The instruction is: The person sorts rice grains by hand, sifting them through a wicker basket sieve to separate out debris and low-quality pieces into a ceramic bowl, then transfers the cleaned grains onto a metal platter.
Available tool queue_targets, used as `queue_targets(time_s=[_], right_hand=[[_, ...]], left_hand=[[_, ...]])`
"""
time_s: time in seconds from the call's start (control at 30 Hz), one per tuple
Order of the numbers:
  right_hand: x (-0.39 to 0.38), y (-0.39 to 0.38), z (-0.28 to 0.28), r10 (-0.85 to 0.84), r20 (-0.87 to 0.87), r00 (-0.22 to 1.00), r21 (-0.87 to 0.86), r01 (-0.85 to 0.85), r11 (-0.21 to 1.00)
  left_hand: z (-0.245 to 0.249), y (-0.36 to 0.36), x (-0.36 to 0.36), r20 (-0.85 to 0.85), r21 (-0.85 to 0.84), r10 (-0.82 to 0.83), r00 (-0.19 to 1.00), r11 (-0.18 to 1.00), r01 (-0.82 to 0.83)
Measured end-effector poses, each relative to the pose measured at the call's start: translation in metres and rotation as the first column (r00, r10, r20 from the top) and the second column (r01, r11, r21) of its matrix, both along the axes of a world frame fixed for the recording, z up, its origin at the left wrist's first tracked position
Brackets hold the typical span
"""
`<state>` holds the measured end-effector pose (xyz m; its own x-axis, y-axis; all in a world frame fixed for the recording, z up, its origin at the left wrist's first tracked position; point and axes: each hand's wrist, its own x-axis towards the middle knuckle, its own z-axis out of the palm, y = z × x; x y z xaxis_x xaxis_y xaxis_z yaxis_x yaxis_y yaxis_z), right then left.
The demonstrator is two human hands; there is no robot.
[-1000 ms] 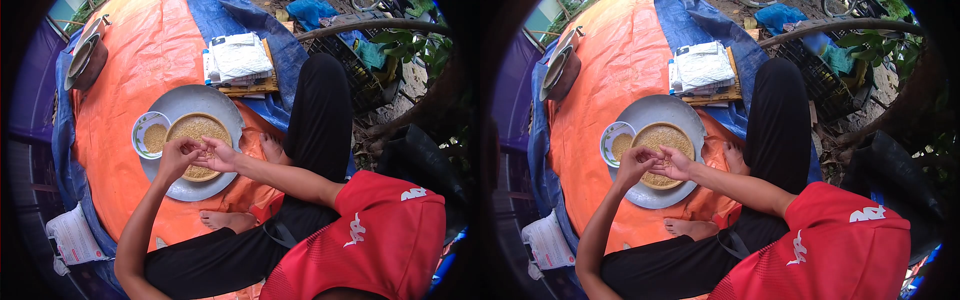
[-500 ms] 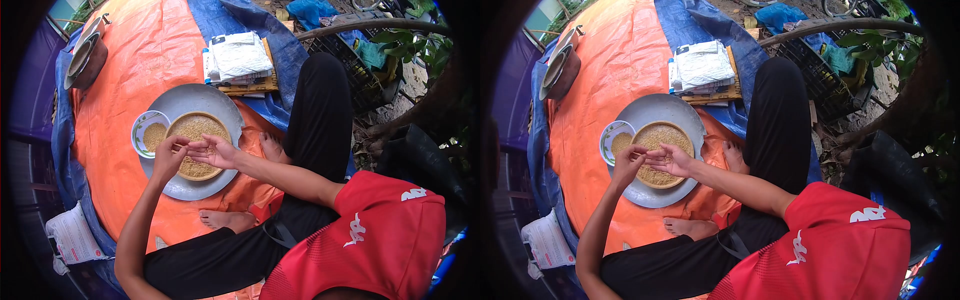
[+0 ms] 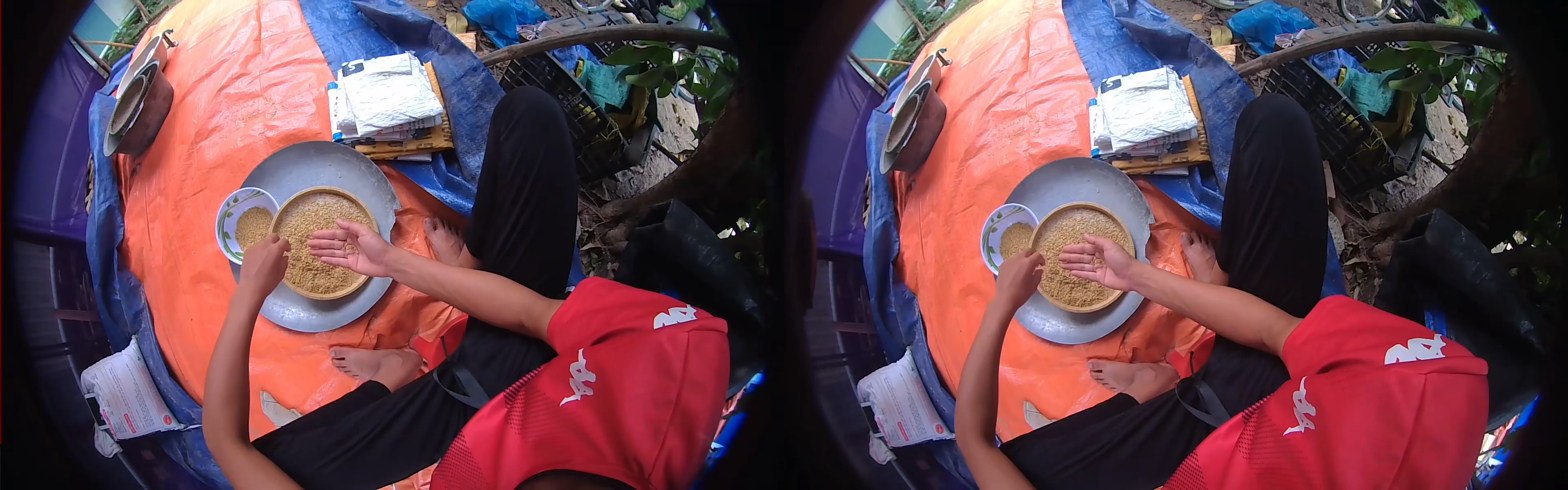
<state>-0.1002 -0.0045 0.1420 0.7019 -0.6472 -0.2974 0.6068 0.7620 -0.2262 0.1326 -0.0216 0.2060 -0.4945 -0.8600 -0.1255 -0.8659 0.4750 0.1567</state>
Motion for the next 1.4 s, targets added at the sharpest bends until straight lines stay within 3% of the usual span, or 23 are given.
queue_targets(time_s=[0.17, 0.27, 0.37, 0.67, 0.8, 0.97, 1.13, 1.27, 1.4], right_hand=[[-0.007, -0.005, -0.005, -0.022, -0.012, 1.000, -0.005, 0.022, 1.000], [-0.008, -0.007, -0.014, -0.044, 0.010, 0.999, -0.010, 0.044, 0.999], [-0.009, -0.009, -0.016, -0.043, -0.016, 0.999, -0.010, 0.043, 0.999], [-0.007, -0.005, -0.011, -0.046, -0.056, 0.997, 0.011, 0.047, 0.999], [-0.008, -0.007, -0.006, -0.052, 0.086, 0.995, 0.004, 0.052, 0.999], [-0.005, -0.006, 0.006, -0.061, 0.040, 0.997, -0.034, 0.062, 0.998], [-0.001, 0.001, 0.027, -0.069, 0.060, 0.996, -0.019, 0.070, 0.997], [-0.006, 0.007, 0.049, -0.057, 0.081, 0.995, -0.072, 0.063, 0.995], [-0.016, 0.011, 0.075, -0.100, 0.066, 0.993, -0.054, 0.103, 0.993]], left_hand=[[-0.060, 0.004, -0.003, -0.020, 0.101, 0.070, 0.997, 0.993, -0.068], [-0.085, 0.016, -0.008, -0.016, -0.010, 0.119, 0.993, 0.993, -0.119], [-0.104, 0.018, -0.003, -0.026, 0.005, 0.146, 0.989, 0.989, -0.146], [-0.092, 0.009, -0.003, -0.051, 0.051, 0.208, 0.977, 0.977, -0.205], [-0.071, 0.012, -0.011, -0.120, -0.002, 0.205, 0.971, 0.978, -0.206], [-0.040, 0.006, -0.014, -0.106, -0.045, 0.169, 0.980, 0.984, -0.175], [0.033, 0.002, -0.029, -0.134, -0.169, 0.096, 0.986, 0.979, -0.118], [0.095, 0.011, -0.040, -0.004, -0.328, -0.056, 0.998, 0.943, 0.052], [0.154, 0.039, -0.039, 0.101, -0.374, -0.068, 0.993, 0.922, 0.101]])
